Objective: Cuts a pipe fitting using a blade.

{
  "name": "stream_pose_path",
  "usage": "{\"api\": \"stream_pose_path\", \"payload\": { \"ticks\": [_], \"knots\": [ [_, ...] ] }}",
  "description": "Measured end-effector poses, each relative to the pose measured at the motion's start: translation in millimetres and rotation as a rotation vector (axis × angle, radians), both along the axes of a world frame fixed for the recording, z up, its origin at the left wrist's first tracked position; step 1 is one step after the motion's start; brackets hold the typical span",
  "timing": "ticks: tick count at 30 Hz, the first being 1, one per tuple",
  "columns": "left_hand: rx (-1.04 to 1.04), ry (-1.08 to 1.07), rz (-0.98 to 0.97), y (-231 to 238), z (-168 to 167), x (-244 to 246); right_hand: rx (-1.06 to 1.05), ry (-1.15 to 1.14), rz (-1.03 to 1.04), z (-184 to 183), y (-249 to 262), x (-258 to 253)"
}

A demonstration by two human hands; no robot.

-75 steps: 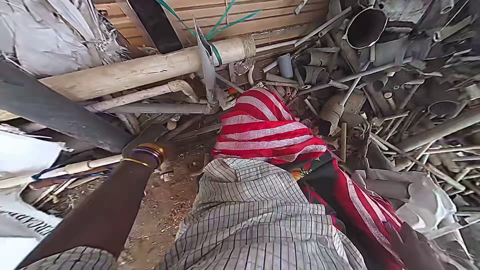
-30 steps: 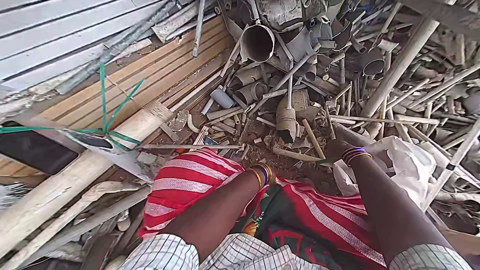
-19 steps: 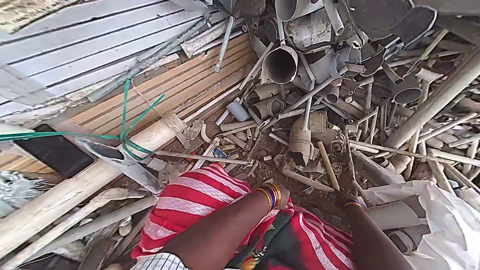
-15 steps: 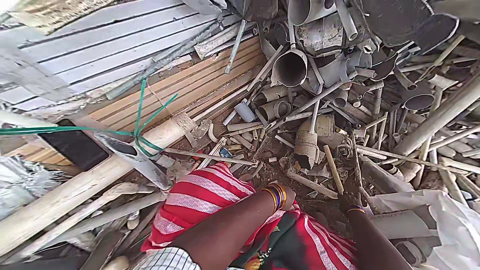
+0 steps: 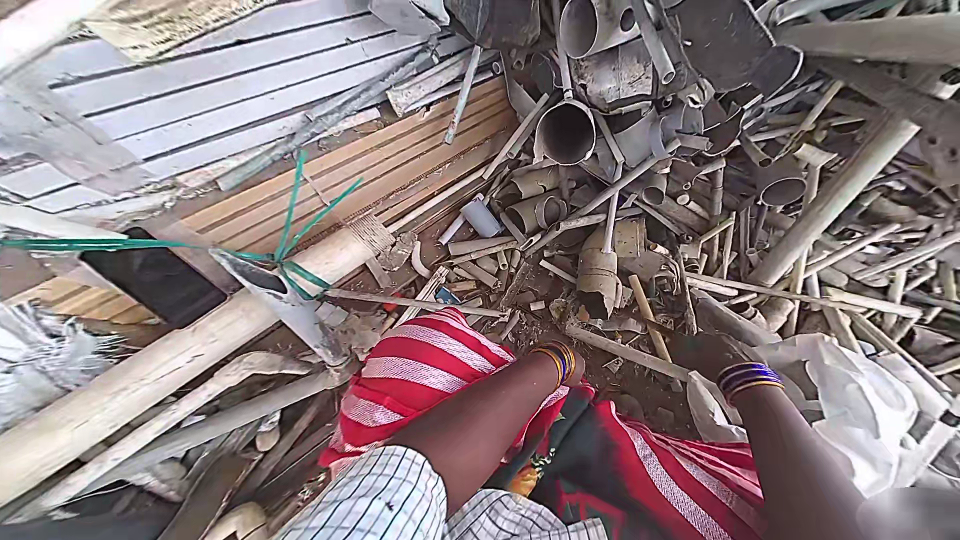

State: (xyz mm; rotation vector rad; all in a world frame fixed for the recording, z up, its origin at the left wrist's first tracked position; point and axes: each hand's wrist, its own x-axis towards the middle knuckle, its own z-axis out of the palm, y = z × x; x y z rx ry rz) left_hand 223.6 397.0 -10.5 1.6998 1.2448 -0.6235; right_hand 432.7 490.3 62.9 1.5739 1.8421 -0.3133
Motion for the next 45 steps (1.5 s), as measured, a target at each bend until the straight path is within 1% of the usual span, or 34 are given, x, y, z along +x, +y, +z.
{"api": "stream_pose_path", "payload": {
  "ticks": [1,3,5,7,9,11,13,14,15,17,19,21,23,25,27,29,31,33,36,38,40,42,45],
  "knots": [
    [0.014,0.006,-0.006,3,1,0,0.067,0.042,-0.042,25,-14,1],
    [0.035,0.026,0.003,17,6,-2,0.200,0.136,-0.161,51,-43,12],
    [0.083,0.024,0.087,45,16,-3,0.299,0.240,-0.260,55,-65,26],
    [0.151,-0.031,0.222,76,10,-2,0.322,0.441,-0.341,37,-75,42],
    [0.148,-0.097,0.371,97,-1,3,0.232,0.632,-0.392,23,-75,54],
    [0.105,-0.168,0.529,110,-22,9,0.176,0.909,-0.506,17,-73,59],
    [0.070,-0.264,0.721,116,-53,17,0.073,1.330,-0.814,20,-73,54],
    [0.043,-0.323,0.817,114,-67,21,-0.006,1.501,-0.966,23,-73,50],
    [0.021,-0.374,0.884,112,-79,26,-0.080,1.615,-1.063,25,-72,48],
    [-0.012,-0.439,0.902,111,-102,33,-0.186,1.736,-1.181,23,-69,50],
    [-0.026,-0.434,0.828,115,-116,36,-0.228,1.783,-1.257,19,-66,53],
    [-0.011,-0.473,0.826,127,-128,40,-0.211,1.799,-1.279,14,-64,57],
    [0.008,-0.561,0.896,138,-134,48,-0.163,1.816,-1.298,8,-62,60],
    [0.005,-0.604,0.977,143,-135,53,-0.118,1.799,-1.320,4,-60,60],
    [-0.009,-0.615,1.065,144,-141,60,-0.086,1.769,-1.341,1,-59,59],
    [0.007,-0.616,1.148,143,-153,63,-0.067,1.733,-1.356,1,-59,57],
    [0.037,-0.646,1.236,143,-152,67,-0.054,1.726,-1.349,1,-59,55],
    [0.089,-0.664,1.318,148,-134,68,-0.047,1.734,-1.325,0,-59,55],
    [0.234,-0.557,1.526,164,-94,61,-0.014,1.748,-1.311,2,-62,54],
    [0.330,-0.496,1.615,171,-69,43,0.030,1.734,-1.320,4,-64,51],
    [0.416,-0.448,1.676,168,-46,21,0.081,1.703,-1.344,6,-66,51],
    [0.480,-0.393,1.677,161,-30,-1,0.114,1.682,-1.365,11,-70,47],
    [0.550,-0.353,1.584,147,-7,-17,0.112,1.698,-1.335,19,-74,43]
  ]
}}
